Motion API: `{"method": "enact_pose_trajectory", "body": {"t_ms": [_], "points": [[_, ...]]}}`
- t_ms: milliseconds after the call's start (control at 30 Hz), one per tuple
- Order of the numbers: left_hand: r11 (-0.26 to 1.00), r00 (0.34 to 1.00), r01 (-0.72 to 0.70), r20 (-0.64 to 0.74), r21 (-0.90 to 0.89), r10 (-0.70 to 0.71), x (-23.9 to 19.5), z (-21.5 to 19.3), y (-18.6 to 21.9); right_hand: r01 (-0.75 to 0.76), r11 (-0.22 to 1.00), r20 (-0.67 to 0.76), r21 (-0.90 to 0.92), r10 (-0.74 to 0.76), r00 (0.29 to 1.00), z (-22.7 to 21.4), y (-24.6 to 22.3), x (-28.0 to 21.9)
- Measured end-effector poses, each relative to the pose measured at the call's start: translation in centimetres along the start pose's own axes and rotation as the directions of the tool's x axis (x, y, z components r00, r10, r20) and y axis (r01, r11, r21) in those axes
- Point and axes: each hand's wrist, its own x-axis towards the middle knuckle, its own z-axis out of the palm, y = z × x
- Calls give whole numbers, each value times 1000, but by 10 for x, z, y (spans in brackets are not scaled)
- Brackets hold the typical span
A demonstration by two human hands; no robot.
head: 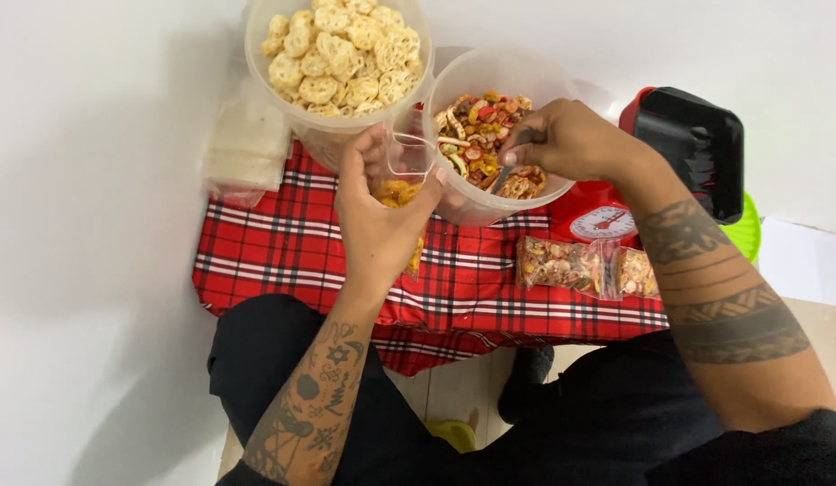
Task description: Scooping mixed snacks from a large container into small plastic bags using a spoon.
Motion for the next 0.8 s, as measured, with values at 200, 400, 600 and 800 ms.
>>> {"method": "enact_pose_trajectory", "body": {"t_ms": [200,400,600,800], "points": [[1000,997,-27,-70,-16,25,2,6,-15,115,985,-85,-130,-126,988,12,4,17],[996,997,-39,-65,-76,34,-4,13,-8,164,985,-243,-62,-174,954,16,13,5],[996,995,-62,-87,-57,57,-1,12,-19,141,982,-558,-129,-189,808,-6,49,24],[997,999,-32,-34,-68,30,0,-1,-10,212,971,-649,108,-93,755,-38,26,-6]]}}
